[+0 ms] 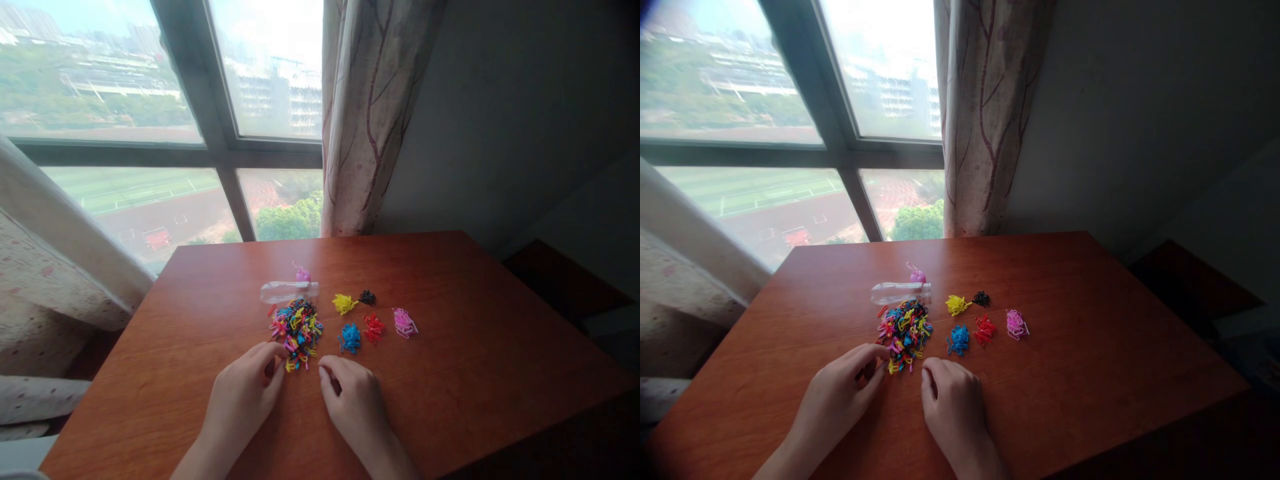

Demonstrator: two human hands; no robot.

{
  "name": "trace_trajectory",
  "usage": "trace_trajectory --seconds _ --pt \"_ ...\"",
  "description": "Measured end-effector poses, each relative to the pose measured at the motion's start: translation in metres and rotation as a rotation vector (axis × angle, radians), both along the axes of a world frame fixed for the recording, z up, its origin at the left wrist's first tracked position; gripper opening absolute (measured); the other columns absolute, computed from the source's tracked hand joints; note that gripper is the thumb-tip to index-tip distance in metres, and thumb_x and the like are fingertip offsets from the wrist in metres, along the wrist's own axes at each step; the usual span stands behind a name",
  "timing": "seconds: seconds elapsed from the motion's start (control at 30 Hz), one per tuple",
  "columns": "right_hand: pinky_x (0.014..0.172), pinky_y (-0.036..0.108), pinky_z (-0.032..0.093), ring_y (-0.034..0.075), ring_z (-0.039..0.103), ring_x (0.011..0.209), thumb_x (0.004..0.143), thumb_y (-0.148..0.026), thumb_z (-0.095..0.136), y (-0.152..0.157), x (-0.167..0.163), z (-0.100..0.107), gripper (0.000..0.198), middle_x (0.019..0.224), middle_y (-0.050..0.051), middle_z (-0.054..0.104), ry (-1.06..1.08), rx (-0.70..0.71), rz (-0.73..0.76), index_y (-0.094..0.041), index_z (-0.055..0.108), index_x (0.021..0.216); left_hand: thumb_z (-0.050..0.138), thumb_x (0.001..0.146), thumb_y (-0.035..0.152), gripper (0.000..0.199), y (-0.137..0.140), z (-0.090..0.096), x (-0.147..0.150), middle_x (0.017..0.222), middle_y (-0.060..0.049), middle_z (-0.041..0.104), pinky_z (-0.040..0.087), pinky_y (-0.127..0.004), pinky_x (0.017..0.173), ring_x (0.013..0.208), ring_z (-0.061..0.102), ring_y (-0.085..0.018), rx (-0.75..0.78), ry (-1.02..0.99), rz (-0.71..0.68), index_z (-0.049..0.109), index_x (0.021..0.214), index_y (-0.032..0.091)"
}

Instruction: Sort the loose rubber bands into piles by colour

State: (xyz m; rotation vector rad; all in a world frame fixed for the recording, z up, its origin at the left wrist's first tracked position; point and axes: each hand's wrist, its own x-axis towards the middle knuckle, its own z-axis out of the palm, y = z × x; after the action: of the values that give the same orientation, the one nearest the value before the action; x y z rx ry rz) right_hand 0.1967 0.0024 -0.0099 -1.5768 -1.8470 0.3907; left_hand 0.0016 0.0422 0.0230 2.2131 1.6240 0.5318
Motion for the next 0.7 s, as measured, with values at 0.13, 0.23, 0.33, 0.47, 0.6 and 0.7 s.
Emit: trace_trajectory --seconds 0.13,0.23,0.33,0.47,0.6,0.7 --pt "0.061 0.023 0.035 0.014 0.061 0.064 0.09 -0.016 0.047 0.0004 0.0002 0.0005 0.02 0.072 -0.001 0.066 0.008 -0.008 -0.003 -0.023 0.065 0.086 0.048 0.088 0.026 0.018 -0.0018 0.0016 -0.0004 0.074 0.003 0.068 0.043 -0.022 0.057 0.061 0.063 -0.013 0.001 0.047 -0.011 0.065 0.094 0.027" --pt "0.061 0.024 0.034 0.014 0.061 0.064 0.09 -0.015 0.046 0.0004 0.0002 0.0012 0.02 0.071 -0.001 0.066 0.012 -0.023 0.0 -0.023 0.064 0.085 0.047 0.089 0.025 0.021 -0.0052 0.0007 -0.0011 0.083 0.001 0.071 0.045 -0.022 0.059 0.07 0.068 -0.015 0.018 0.081 -0.039 0.065 0.101 0.027" --pt "0.061 0.023 0.034 0.014 0.061 0.064 0.09 -0.015 0.046 0.0001 0.0 0.0017 0.021 0.071 -0.001 0.066 0.015 -0.03 0.0 -0.023 0.064 0.085 0.046 0.09 0.025 0.024 -0.0077 -0.002 -0.0019 0.097 0.0 0.073 0.048 -0.023 0.064 0.083 0.071 -0.017 0.025 0.119 -0.068 0.064 0.105 0.028" --pt "0.061 0.023 0.033 0.014 0.06 0.063 0.09 -0.015 0.046 -0.0003 0.0 0.0016 0.021 0.069 -0.001 0.065 0.011 -0.024 0.003 -0.023 0.064 0.084 0.044 0.091 0.024 0.027 -0.0074 -0.0041 -0.0032 0.105 0.001 0.073 0.049 -0.025 0.067 0.087 0.072 -0.019 0.022 0.157 -0.074 0.063 0.11 0.03" --pt "0.061 0.023 0.034 0.014 0.061 0.064 0.09 -0.015 0.046 0.0001 0.0001 0.0027 0.021 0.07 -0.001 0.066 0.009 -0.019 0.0 -0.023 0.064 0.084 0.046 0.091 0.026 0.024 -0.0064 -0.0019 -0.0034 0.101 0.001 0.074 0.048 -0.025 0.065 0.084 0.072 -0.019 0.014 0.165 -0.056 0.064 0.106 0.029" --pt "0.061 0.023 0.035 0.014 0.062 0.064 0.09 -0.015 0.046 0.0001 0.0001 0.0037 0.021 0.071 -0.001 0.066 0.005 -0.021 -0.003 -0.023 0.065 0.085 0.046 0.09 0.027 0.021 -0.0064 0.001 -0.0036 0.093 0.001 0.074 0.047 -0.023 0.063 0.08 0.071 -0.017 0.001 0.143 -0.053 0.065 0.099 0.028"
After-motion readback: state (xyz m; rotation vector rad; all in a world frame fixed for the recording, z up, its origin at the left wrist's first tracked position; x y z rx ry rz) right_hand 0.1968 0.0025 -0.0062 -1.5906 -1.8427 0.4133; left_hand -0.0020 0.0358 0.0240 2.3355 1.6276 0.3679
